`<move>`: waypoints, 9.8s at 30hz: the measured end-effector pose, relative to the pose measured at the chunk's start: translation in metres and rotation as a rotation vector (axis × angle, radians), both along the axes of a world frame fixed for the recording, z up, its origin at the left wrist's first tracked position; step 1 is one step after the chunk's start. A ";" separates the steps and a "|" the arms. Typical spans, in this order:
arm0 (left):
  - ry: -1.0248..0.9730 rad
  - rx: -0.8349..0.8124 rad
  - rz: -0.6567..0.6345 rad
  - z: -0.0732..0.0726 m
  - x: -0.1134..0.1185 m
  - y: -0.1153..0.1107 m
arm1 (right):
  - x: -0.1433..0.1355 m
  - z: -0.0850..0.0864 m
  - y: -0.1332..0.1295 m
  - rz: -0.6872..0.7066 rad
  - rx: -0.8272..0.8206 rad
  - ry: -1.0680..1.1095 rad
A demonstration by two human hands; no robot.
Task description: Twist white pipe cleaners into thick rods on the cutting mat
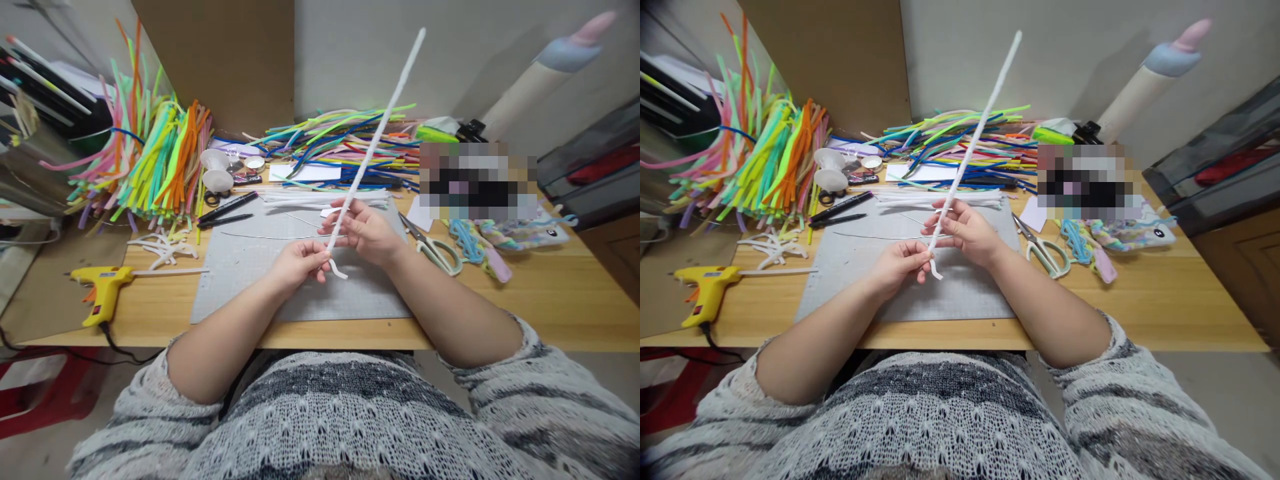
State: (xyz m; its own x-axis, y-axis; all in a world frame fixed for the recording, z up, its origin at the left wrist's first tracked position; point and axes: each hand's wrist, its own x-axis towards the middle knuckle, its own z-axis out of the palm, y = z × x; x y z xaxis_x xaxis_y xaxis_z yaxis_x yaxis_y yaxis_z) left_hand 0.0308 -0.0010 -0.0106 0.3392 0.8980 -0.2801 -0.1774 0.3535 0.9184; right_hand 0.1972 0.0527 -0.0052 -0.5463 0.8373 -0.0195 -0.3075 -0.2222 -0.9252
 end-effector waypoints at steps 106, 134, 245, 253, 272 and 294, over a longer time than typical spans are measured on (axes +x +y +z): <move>0.530 0.852 0.025 0.016 -0.036 0.018 | -0.014 0.001 -0.056 -0.003 0.050 -0.426; 0.423 0.612 -0.065 0.016 -0.035 0.015 | -0.010 0.006 -0.065 0.015 0.046 -0.453; -0.207 -0.102 0.339 -0.001 -0.021 0.016 | -0.044 -0.006 -0.061 -0.212 -0.136 -0.235; -0.259 -0.154 0.278 -0.005 -0.017 0.013 | -0.043 -0.009 -0.060 -0.242 -0.144 -0.249; 0.416 0.605 0.333 0.000 -0.021 0.012 | -0.026 0.004 -0.052 -0.103 -0.137 -0.162; 0.613 0.634 -0.157 0.022 -0.038 0.010 | -0.002 0.053 -0.049 0.176 0.645 -1.146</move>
State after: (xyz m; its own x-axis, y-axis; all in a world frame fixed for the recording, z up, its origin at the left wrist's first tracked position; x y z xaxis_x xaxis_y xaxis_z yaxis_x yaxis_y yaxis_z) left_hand -0.0077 0.0088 0.0116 0.4255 0.9014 0.0807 0.4162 -0.2741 0.8670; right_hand 0.1947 0.0036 0.0474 -0.5886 0.7909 -0.1675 0.7004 0.3954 -0.5943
